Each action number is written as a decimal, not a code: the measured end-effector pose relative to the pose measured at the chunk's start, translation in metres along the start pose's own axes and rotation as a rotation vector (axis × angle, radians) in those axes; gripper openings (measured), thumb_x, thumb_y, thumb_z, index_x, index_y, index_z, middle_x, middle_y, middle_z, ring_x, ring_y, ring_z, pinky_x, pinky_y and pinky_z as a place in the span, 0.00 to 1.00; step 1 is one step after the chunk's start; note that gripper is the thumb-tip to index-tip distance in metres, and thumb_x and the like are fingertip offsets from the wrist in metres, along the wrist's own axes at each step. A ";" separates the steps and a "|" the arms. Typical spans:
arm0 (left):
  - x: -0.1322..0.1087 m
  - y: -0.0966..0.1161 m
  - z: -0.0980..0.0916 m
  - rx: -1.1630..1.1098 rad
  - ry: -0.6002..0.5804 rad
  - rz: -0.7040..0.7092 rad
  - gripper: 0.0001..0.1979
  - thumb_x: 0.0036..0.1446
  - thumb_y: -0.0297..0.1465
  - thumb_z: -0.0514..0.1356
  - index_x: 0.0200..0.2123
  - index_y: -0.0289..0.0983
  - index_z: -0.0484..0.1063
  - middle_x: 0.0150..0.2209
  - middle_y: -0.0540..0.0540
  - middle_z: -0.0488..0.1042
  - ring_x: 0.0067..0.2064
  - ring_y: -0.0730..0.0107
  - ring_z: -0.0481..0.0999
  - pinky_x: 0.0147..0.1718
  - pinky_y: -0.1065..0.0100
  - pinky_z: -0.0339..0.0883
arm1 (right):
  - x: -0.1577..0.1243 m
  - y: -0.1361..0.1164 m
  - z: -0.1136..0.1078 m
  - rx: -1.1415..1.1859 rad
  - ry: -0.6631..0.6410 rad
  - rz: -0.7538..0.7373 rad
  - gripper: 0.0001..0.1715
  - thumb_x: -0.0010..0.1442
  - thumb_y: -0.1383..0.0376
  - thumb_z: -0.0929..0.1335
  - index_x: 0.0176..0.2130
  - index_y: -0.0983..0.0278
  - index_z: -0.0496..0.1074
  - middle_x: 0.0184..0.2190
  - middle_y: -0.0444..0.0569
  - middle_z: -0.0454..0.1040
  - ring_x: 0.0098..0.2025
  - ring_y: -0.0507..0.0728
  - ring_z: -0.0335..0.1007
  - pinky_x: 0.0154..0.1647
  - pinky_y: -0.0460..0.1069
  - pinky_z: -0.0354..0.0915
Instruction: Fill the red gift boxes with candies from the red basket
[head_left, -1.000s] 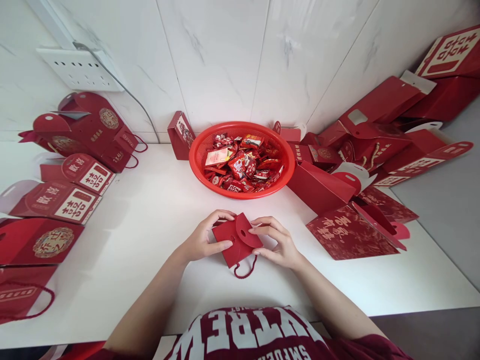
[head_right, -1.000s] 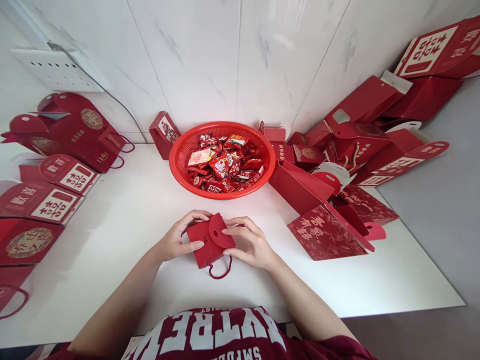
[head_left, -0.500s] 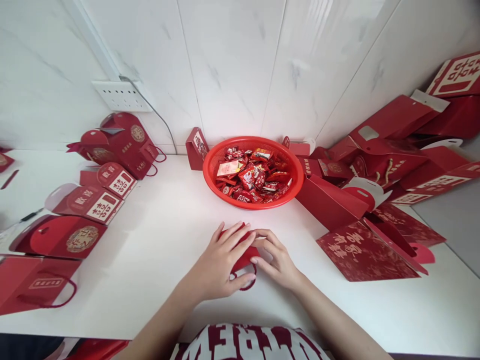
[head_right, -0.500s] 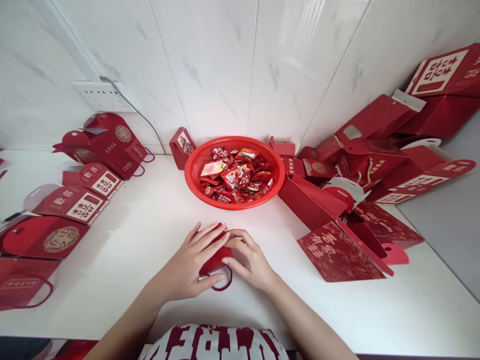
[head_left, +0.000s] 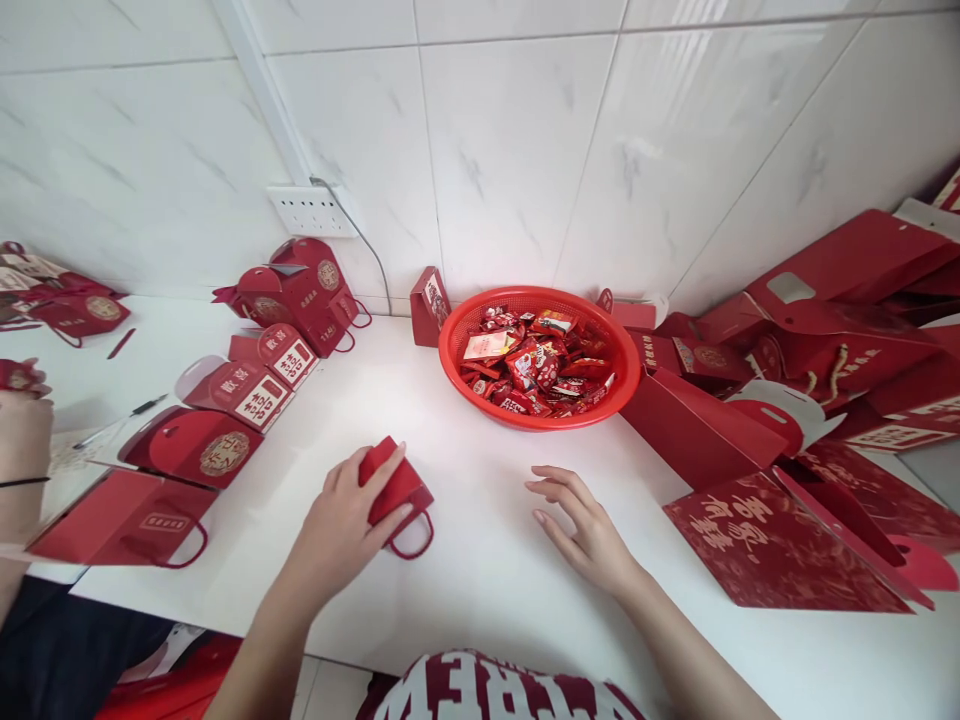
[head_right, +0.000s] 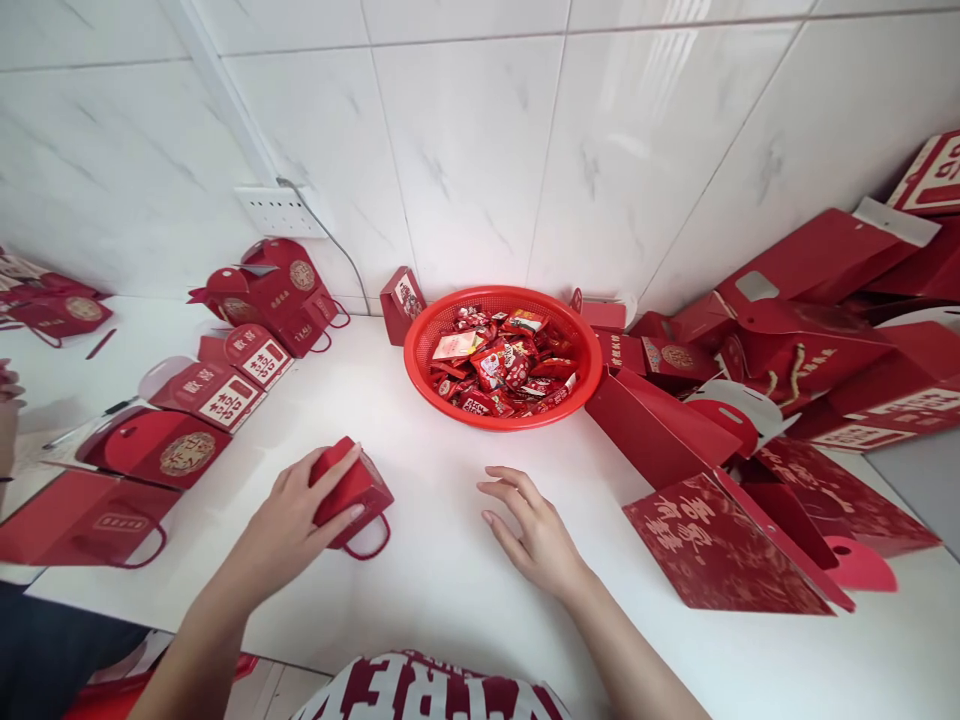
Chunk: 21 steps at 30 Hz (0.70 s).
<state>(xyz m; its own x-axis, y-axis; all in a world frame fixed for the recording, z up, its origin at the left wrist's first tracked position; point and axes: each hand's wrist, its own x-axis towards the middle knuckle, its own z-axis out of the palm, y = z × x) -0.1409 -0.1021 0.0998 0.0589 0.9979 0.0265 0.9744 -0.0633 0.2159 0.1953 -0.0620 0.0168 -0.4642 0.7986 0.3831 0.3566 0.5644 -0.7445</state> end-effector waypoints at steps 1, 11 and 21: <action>0.003 -0.011 -0.004 -0.009 0.002 -0.010 0.33 0.64 0.46 0.55 0.70 0.51 0.52 0.62 0.36 0.59 0.60 0.42 0.65 0.56 0.43 0.65 | 0.000 0.002 0.000 -0.005 0.010 0.004 0.22 0.69 0.66 0.64 0.60 0.52 0.65 0.60 0.56 0.62 0.57 0.64 0.68 0.53 0.62 0.73; 0.087 -0.141 -0.141 0.054 0.774 -0.381 0.41 0.57 0.50 0.63 0.69 0.43 0.55 0.61 0.42 0.60 0.64 0.50 0.62 0.65 0.48 0.54 | 0.000 0.004 0.001 -0.025 -0.017 0.040 0.18 0.70 0.66 0.62 0.57 0.54 0.66 0.58 0.55 0.64 0.57 0.62 0.68 0.53 0.59 0.71; 0.191 -0.215 -0.160 -0.093 0.552 -0.394 0.46 0.44 0.42 0.74 0.62 0.27 0.64 0.61 0.37 0.59 0.63 0.48 0.55 0.65 0.41 0.41 | 0.003 0.008 0.001 -0.064 -0.060 0.066 0.13 0.71 0.66 0.61 0.52 0.56 0.69 0.57 0.53 0.65 0.56 0.58 0.70 0.55 0.54 0.69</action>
<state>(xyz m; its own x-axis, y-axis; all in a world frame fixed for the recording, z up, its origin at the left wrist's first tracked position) -0.3743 0.0996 0.2147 -0.4395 0.7953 0.4176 0.8763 0.2776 0.3937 0.1956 -0.0554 0.0111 -0.4855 0.8213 0.2995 0.4383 0.5251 -0.7295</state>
